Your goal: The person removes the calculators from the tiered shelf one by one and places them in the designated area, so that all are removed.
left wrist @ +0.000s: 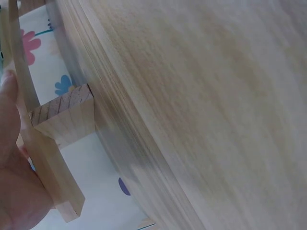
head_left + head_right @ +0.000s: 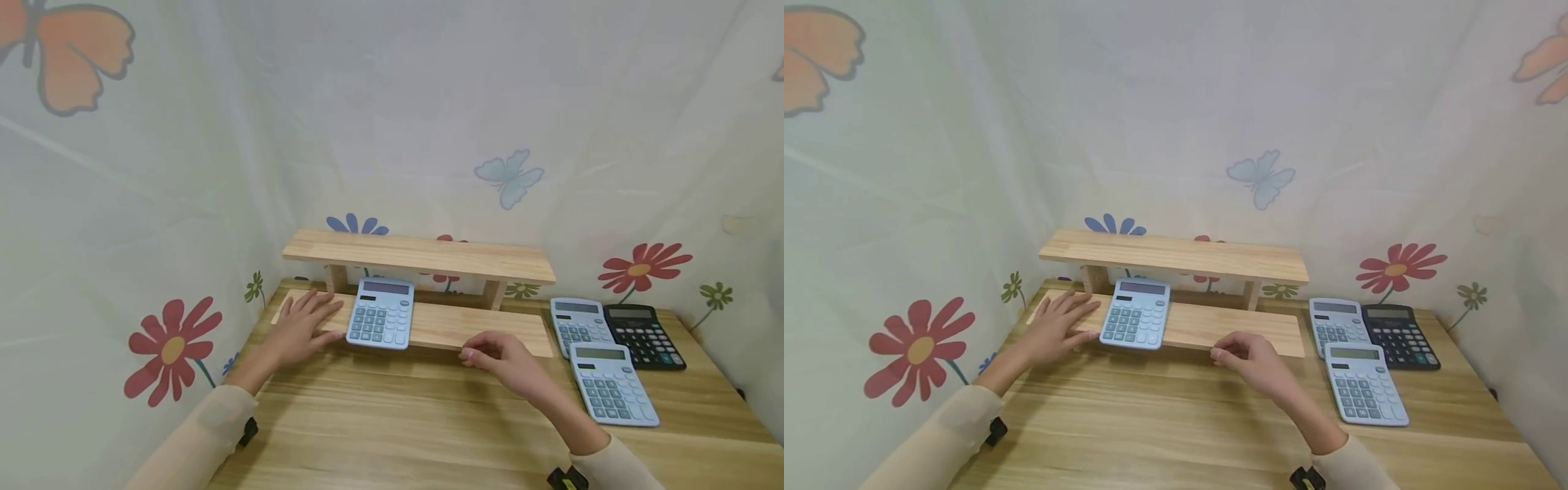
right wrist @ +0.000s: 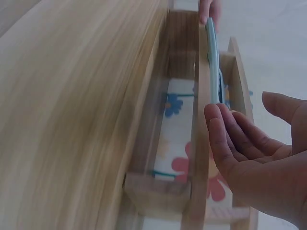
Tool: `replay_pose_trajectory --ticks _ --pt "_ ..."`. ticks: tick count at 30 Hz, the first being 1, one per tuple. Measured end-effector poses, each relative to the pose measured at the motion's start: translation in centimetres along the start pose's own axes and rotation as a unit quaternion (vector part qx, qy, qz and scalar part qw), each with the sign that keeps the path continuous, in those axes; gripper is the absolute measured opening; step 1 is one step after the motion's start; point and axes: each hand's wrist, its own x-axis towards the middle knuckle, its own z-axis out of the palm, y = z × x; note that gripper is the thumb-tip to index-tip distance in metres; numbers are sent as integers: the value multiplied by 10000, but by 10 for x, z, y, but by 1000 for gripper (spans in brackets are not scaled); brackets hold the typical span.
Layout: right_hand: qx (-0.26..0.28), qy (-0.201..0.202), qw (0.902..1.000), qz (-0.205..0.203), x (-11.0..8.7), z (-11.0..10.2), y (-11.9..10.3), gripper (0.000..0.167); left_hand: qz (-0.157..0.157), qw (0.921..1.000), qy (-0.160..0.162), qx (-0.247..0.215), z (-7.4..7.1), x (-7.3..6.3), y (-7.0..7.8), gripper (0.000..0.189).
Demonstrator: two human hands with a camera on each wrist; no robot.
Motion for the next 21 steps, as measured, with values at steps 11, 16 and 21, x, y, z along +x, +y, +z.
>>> replay_pose_trajectory --ticks 11,16,21 --pt "1031 -394 9939 8 19 37 -3 33 64 10000 10 32 1 1 0 72" --pt "1426 -425 9888 57 30 55 -8 34 25 10000 -36 50 2 1 0 74" --pt "1735 -591 9827 268 41 70 -11 33 -35 10000 -43 65 3 2 -1 74"
